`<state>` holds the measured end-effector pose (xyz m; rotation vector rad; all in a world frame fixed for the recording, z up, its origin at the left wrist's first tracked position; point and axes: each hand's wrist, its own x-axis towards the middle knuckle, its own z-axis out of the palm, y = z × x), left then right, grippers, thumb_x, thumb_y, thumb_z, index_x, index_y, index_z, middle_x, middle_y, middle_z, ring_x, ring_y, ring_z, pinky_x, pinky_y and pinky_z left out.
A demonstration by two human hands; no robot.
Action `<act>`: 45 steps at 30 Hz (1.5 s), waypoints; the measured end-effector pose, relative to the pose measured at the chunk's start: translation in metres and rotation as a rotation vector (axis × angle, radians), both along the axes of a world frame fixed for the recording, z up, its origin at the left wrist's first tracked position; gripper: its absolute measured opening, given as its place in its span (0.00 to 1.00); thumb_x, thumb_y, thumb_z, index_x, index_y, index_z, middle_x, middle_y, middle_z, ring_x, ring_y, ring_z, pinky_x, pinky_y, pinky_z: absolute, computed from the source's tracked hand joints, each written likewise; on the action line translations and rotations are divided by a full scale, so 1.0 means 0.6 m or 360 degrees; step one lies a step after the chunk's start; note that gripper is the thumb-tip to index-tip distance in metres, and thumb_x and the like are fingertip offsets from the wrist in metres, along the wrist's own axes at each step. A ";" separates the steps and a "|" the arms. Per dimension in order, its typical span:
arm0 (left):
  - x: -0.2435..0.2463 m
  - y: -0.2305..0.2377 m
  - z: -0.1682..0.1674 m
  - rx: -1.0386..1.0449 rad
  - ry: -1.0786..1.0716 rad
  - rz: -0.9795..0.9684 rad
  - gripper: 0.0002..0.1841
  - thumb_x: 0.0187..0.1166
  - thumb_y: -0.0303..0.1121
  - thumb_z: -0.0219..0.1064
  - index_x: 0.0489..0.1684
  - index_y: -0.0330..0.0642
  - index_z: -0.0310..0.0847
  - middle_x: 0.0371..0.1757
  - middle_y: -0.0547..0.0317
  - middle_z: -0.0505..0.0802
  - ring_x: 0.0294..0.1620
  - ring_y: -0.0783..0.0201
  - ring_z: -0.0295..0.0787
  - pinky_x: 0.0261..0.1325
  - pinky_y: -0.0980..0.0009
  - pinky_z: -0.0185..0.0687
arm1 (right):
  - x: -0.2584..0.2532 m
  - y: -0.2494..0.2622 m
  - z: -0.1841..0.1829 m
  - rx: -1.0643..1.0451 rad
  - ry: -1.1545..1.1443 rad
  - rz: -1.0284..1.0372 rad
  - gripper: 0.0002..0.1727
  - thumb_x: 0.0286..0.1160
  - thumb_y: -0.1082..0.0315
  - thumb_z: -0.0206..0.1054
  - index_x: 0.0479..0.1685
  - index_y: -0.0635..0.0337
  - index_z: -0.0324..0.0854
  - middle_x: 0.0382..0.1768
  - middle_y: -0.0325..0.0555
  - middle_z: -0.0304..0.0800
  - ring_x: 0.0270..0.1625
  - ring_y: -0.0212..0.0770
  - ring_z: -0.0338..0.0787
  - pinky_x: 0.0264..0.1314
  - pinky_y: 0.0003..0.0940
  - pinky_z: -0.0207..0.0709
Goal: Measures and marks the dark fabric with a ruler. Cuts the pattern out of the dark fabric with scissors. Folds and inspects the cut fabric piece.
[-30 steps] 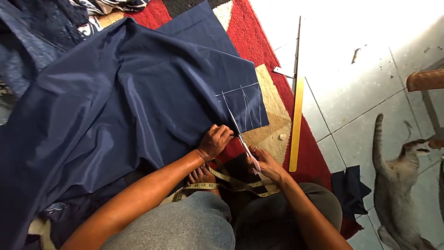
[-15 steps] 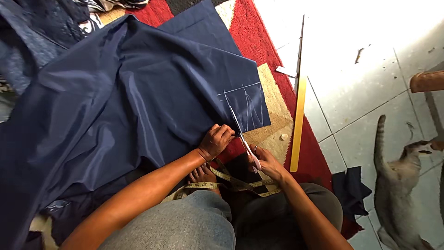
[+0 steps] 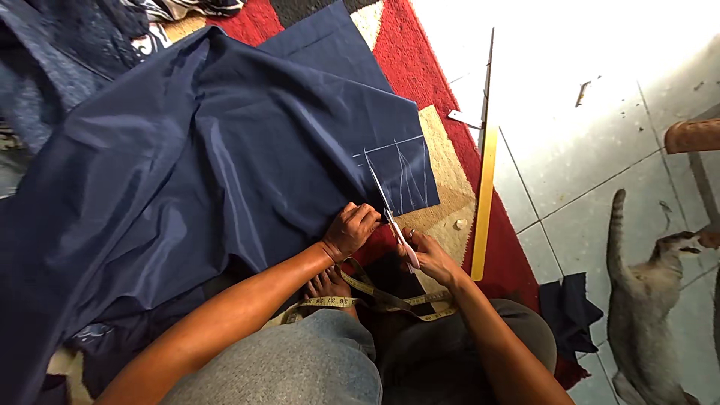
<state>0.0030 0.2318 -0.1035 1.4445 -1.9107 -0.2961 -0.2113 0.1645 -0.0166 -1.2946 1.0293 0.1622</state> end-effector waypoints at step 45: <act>0.005 0.006 0.003 0.0012 -0.0049 -0.0054 0.13 0.86 0.36 0.62 0.38 0.37 0.89 0.41 0.49 0.94 0.43 0.55 0.91 0.47 0.63 0.81 | 0.031 -0.005 -0.027 0.0001 -0.0121 -0.0190 0.28 0.73 0.42 0.69 0.49 0.61 0.79 0.28 0.34 0.85 0.26 0.29 0.87 0.33 0.29 0.86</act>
